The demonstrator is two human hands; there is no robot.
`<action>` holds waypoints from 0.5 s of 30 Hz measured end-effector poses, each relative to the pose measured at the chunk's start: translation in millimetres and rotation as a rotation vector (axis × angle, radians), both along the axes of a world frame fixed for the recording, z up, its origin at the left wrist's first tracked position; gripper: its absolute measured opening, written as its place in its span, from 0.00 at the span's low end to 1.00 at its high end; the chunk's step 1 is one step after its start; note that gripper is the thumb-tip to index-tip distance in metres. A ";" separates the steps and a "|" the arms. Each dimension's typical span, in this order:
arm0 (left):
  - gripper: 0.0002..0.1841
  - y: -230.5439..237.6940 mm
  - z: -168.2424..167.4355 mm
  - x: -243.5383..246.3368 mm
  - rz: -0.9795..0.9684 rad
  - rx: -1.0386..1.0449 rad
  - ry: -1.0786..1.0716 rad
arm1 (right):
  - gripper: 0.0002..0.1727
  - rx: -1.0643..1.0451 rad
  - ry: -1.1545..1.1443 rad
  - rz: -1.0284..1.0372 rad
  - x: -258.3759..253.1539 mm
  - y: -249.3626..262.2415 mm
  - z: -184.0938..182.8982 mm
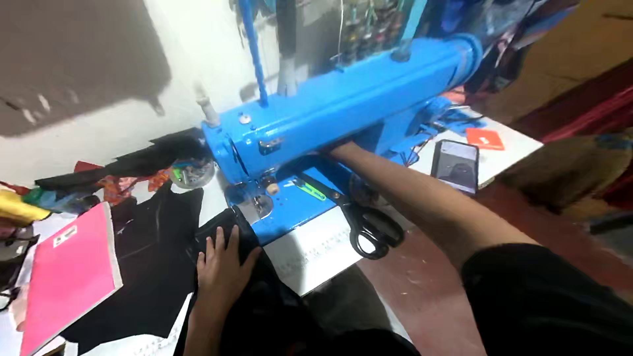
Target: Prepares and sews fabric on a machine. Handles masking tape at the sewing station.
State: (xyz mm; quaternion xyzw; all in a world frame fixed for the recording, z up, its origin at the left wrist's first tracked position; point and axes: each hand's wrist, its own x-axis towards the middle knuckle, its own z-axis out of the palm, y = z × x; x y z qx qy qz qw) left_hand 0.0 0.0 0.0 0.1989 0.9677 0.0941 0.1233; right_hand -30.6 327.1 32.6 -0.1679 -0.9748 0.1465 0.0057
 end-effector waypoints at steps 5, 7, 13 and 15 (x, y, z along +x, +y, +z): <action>0.39 14.9 0.6 0.7 0.011 0.017 -0.037 | 0.26 0.020 -0.158 0.146 -6.9 20.4 -7.9; 0.38 22.8 1.1 5.3 0.028 0.029 -0.002 | 0.26 0.003 -0.154 0.141 -9.1 23.4 -6.6; 0.29 25.6 -14.9 29.2 -0.016 0.244 0.232 | 0.26 0.023 -0.021 -0.010 3.1 0.4 -14.9; 0.22 25.8 -17.7 38.8 -0.064 0.457 0.296 | 0.19 0.112 0.237 0.017 15.8 -1.9 -24.9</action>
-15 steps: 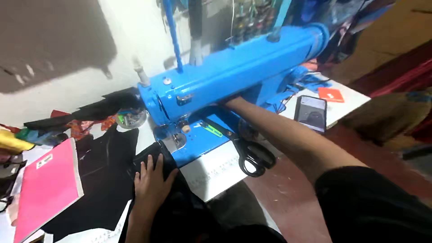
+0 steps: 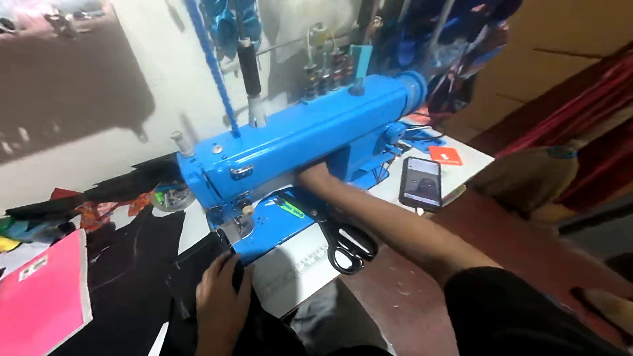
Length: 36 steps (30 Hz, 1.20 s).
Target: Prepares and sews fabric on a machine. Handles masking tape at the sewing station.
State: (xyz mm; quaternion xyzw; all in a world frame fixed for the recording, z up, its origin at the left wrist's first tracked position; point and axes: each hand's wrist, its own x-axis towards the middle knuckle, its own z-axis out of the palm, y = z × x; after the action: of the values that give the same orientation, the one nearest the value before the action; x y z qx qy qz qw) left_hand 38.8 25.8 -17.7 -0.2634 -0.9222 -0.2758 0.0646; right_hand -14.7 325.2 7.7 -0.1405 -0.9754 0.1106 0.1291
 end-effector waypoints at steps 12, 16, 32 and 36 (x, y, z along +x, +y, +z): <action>0.10 87.4 18.3 37.8 -0.224 0.698 -0.379 | 0.12 -0.122 0.554 0.505 176.3 -9.2 -8.0; 0.11 75.1 7.8 41.9 -0.129 0.736 -0.428 | 0.25 -0.240 0.459 -0.193 155.8 100.0 -6.2; 0.15 72.8 11.6 36.2 -0.106 0.739 -0.438 | 0.26 -0.303 0.191 -0.269 132.0 194.3 -11.6; 0.19 66.5 17.2 38.1 -0.128 0.723 -0.342 | 0.27 -0.177 0.164 -0.282 139.2 171.3 10.9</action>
State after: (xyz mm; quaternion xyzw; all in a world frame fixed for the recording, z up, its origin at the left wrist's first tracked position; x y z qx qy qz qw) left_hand 76.8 92.3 -0.5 -0.2309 -0.7449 -0.6257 -0.0183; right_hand 124.5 496.5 18.6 -0.2773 -0.9187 0.1877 0.2097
